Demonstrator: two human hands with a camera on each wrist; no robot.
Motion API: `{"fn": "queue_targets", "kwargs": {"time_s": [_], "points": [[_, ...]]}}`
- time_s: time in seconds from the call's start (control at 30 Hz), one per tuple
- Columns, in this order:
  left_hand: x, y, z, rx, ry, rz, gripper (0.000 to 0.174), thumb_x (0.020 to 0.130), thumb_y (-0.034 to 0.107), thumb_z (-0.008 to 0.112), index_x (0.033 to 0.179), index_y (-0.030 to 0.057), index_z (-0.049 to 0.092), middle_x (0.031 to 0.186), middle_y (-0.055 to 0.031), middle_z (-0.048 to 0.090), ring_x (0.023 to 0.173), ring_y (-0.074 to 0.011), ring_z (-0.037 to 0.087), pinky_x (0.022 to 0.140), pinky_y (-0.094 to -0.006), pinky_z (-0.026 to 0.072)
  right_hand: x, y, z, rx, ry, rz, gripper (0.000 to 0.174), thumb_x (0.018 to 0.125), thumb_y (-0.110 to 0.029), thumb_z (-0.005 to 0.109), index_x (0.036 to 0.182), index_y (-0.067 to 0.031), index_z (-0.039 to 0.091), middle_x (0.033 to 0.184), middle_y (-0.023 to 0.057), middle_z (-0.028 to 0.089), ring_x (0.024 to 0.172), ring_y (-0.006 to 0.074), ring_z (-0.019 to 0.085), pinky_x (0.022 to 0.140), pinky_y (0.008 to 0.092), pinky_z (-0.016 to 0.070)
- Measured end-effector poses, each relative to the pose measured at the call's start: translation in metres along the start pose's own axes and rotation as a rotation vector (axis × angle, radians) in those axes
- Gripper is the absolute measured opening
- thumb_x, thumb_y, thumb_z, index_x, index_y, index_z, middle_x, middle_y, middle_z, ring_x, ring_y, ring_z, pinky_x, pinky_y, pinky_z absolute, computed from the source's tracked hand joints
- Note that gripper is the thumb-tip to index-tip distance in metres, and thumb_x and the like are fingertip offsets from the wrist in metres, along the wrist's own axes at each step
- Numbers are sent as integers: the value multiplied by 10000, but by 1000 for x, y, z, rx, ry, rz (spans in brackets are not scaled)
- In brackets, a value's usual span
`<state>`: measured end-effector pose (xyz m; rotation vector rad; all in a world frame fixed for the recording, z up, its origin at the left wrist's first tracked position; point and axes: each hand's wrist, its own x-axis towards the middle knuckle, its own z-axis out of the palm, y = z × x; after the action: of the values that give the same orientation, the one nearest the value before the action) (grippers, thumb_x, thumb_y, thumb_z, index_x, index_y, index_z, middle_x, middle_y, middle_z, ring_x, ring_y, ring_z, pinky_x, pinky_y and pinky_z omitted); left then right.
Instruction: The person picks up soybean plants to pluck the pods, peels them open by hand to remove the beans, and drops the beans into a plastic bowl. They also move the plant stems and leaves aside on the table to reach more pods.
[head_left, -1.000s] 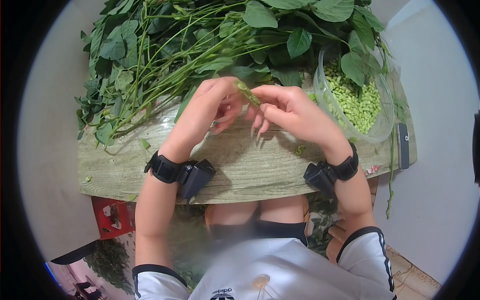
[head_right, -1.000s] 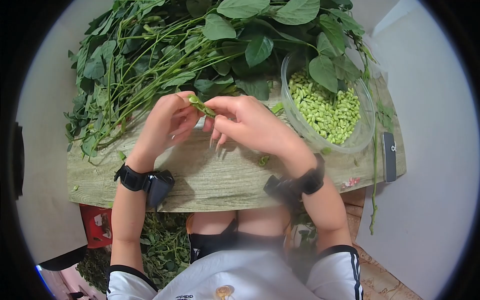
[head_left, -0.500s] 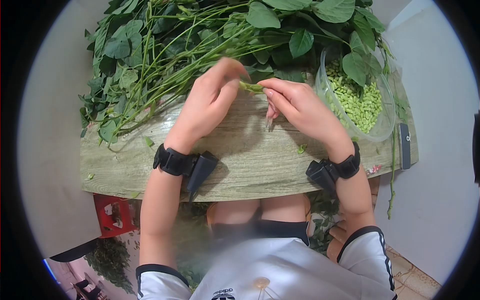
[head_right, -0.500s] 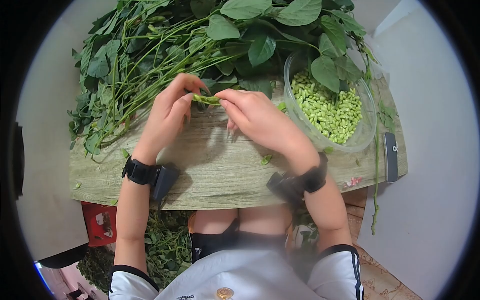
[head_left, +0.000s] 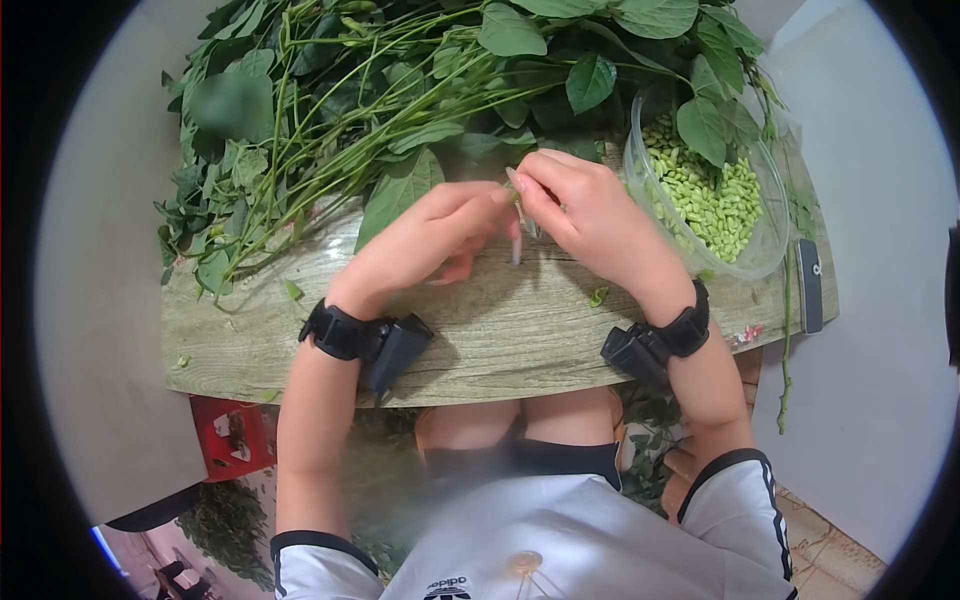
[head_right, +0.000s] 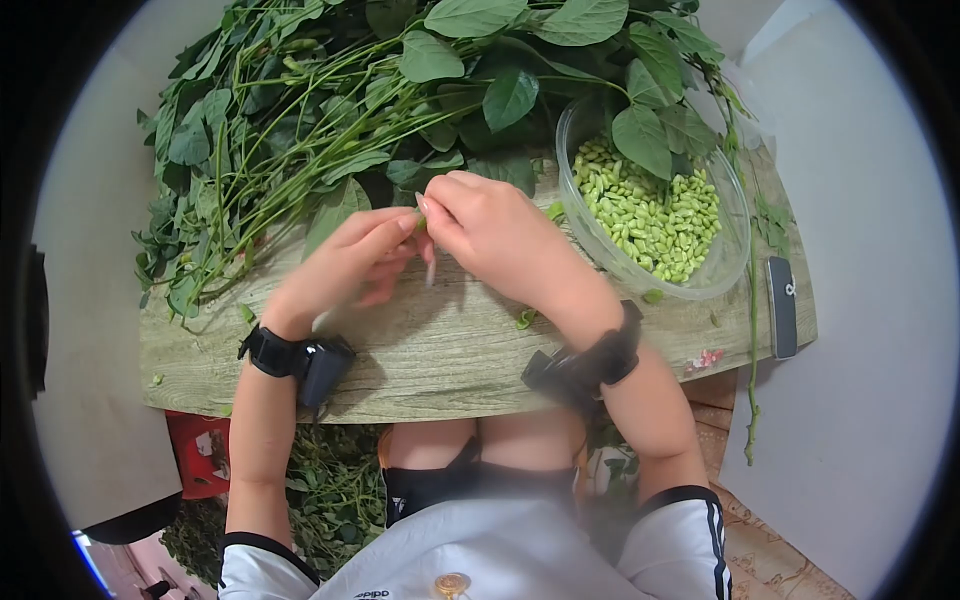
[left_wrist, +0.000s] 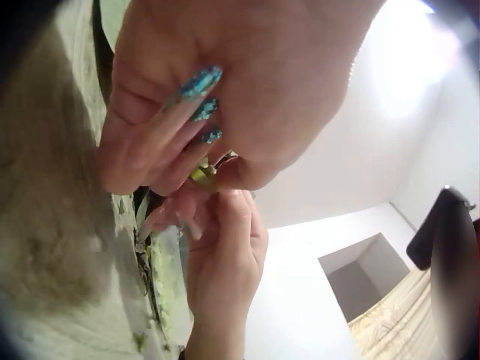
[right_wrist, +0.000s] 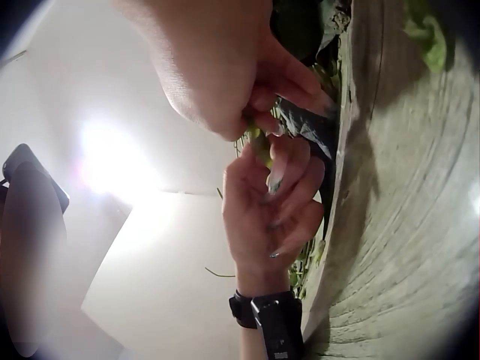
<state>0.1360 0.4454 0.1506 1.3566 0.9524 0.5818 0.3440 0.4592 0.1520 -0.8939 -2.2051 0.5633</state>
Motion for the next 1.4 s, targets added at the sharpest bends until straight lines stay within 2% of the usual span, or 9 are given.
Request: {"fn": "queue_targets", "kwargs": {"time_s": [0.57, 0.87, 0.97, 1.07, 1.17, 1.23, 1.27, 1.33, 1.4], "points": [[3, 0, -19, -654, -192, -71, 391, 1013, 210, 350, 1218, -50, 558, 718, 59, 346, 532, -25, 275, 380, -161, 257, 2, -3, -8, -101, 183, 21, 105, 955, -95, 553, 920, 3, 547, 852, 164, 584, 729, 378, 589, 633, 443, 466], [-7, 47, -25, -407, 136, 142, 304, 989, 161, 394, 1136, -15, 594, 689, 82, 355, 503, -17, 243, 448, -183, 247, 4, -4, -8, 96, 247, 115, 174, 977, -107, 534, 865, 25, 520, 758, 171, 549, 627, 327, 551, 585, 382, 430], [19, 73, -18, -593, -243, 517, 410, 1035, 269, 410, 1246, -28, 597, 808, 32, 487, 664, -52, 442, 581, -209, 390, 3, -3, -7, 273, 194, 214, 178, 981, -111, 509, 870, 28, 526, 741, 158, 568, 613, 271, 561, 587, 379, 426], [62, 109, 32, -396, -146, 497, 564, 1053, 404, 395, 1340, -61, 534, 1354, -150, 564, 1157, -271, 571, 1029, -387, 431, 1, 0, -5, 343, 156, 230, 158, 964, -101, 512, 885, 33, 538, 732, 164, 568, 626, 276, 573, 592, 386, 429], [73, 112, 50, -22, -13, 434, 635, 1058, 463, 353, 1401, -59, 464, 1474, -202, 459, 1235, -318, 544, 1078, -408, 415, 0, 0, -9, 261, 145, 256, 170, 956, -107, 513, 886, 41, 561, 744, 194, 592, 643, 324, 589, 611, 416, 434], [96, 85, 32, -1501, -746, 119, 699, 1057, 515, 292, 1447, -55, 397, 1481, -218, 440, 1307, -344, 500, 1079, -446, 425, 1, -1, -11, 242, 166, 250, 214, 969, -129, 505, 865, 40, 587, 752, 213, 615, 660, 374, 598, 626, 442, 438], [83, 92, 32, -1497, -759, 114, 699, 1057, 515, 292, 1447, -55, 397, 1481, -218, 440, 1307, -344, 500, 1079, -446, 425, 2, 0, -13, 234, 175, 253, 214, 969, -129, 505, 865, 40, 587, 752, 213, 615, 660, 374, 598, 626, 442, 438], [40, 108, 33, -389, -115, 463, 714, 1059, 525, 241, 1449, -54, 392, 1442, -232, 480, 1271, -337, 535, 1062, -469, 441, 3, 3, -14, 222, 92, 228, 241, 978, -145, 492, 850, 30, 598, 724, 204, 615, 652, 377, 601, 627, 443, 447], [19, 91, -4, -364, -208, 550, 705, 1062, 516, 224, 1439, -51, 407, 1422, -230, 503, 1231, -332, 564, 1055, -472, 447, 2, 3, -10, 252, 97, 253, 280, 992, -176, 488, 829, 27, 589, 686, 181, 608, 626, 324, 616, 618, 421, 460]]}}
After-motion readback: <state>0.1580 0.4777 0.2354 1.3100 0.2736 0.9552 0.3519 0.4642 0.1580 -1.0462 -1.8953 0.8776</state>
